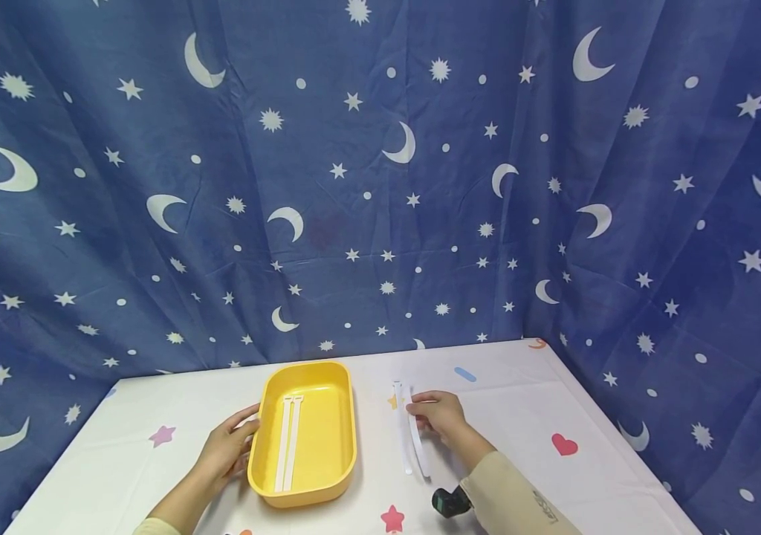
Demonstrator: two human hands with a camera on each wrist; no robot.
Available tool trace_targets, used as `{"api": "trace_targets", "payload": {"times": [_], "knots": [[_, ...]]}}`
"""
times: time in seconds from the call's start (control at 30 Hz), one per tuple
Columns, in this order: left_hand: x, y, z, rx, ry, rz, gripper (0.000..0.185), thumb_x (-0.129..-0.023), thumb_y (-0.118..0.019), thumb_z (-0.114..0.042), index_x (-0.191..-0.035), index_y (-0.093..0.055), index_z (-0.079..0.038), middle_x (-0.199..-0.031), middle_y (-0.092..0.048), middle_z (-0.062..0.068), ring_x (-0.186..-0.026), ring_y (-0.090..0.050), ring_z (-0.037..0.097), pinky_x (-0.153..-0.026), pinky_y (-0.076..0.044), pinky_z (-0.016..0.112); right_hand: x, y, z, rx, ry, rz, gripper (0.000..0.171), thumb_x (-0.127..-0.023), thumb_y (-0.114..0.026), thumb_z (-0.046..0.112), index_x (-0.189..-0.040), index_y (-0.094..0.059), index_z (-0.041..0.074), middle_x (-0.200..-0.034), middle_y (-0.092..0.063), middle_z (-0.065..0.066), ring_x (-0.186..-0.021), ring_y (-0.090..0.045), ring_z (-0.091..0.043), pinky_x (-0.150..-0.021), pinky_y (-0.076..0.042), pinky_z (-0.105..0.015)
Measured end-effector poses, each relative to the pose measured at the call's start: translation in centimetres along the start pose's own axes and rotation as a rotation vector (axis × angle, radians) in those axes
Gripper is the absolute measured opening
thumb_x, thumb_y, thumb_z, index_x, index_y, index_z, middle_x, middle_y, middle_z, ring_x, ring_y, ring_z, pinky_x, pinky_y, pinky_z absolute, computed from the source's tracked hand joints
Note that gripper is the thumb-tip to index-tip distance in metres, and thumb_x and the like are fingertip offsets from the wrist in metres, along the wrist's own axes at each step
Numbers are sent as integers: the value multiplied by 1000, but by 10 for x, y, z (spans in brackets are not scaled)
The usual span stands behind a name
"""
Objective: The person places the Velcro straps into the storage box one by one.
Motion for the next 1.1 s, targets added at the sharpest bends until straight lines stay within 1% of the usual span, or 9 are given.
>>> {"api": "trace_targets", "payload": {"times": [0.2, 0.37, 0.57, 0.77, 1.0, 1.1], "knots": [[0, 0, 0, -5, 3, -5, 46, -99, -54, -21, -143, -49, -8, -104, -64, 16, -77, -67, 16, -65, -60, 34, 6, -5, 6, -43, 0, 50, 30, -83, -74, 3, -109, -65, -8, -71, -67, -2, -53, -56, -6, -49, -46, -17], [0, 0, 1, -1, -3, -9, 46, -99, -54, -19, -142, -50, -7, -101, -65, 15, -75, -67, 16, -64, -60, 32, 12, -8, 11, -73, -17, 89, 32, -82, -73, 2, -111, -64, -9, -74, -65, -4, -56, -59, -8, -53, -51, -18], [-1, -1, 1, 9, -5, -9, 46, -98, -54, -18, -142, -50, -7, -99, -65, 15, -74, -67, 15, -63, -60, 32, 17, -13, 15, -92, -32, 112, 32, -82, -72, 1, -112, -64, -8, -76, -66, -5, -60, -61, -9, -57, -55, -19], [-1, 0, 1, 10, -2, -12, 45, -98, -55, -18, -142, -50, -7, -101, -65, 15, -73, -66, 15, -62, -59, 31, 21, -22, 19, -112, -51, 118, 30, -81, -72, 1, -110, -65, -6, -81, -67, -6, -63, -63, -10, -57, -56, -20], [-1, 0, 1, 6, -3, -11, 46, -98, -55, -19, -142, -50, -7, -101, -65, 16, -74, -67, 15, -63, -59, 32, 26, -32, 25, -126, -48, 147, 34, -82, -71, 0, -114, -63, -9, -85, -67, -8, -65, -63, -11, -59, -57, -21], [-1, 0, 1, -2, -7, -5, 47, -99, -55, -21, -143, -49, -7, -102, -65, 16, -75, -67, 15, -63, -60, 32, 29, -36, 27, -129, -47, 156, 33, -83, -71, 1, -113, -63, -8, -85, -67, -8, -65, -63, -11, -60, -58, -21]]}}
Point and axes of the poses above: each hand's wrist, its own x-axis away from the middle knuckle, its own y-axis out of the back of the hand, z = x × y, the point moved 3 cm from there along -x, towards the middle knuckle
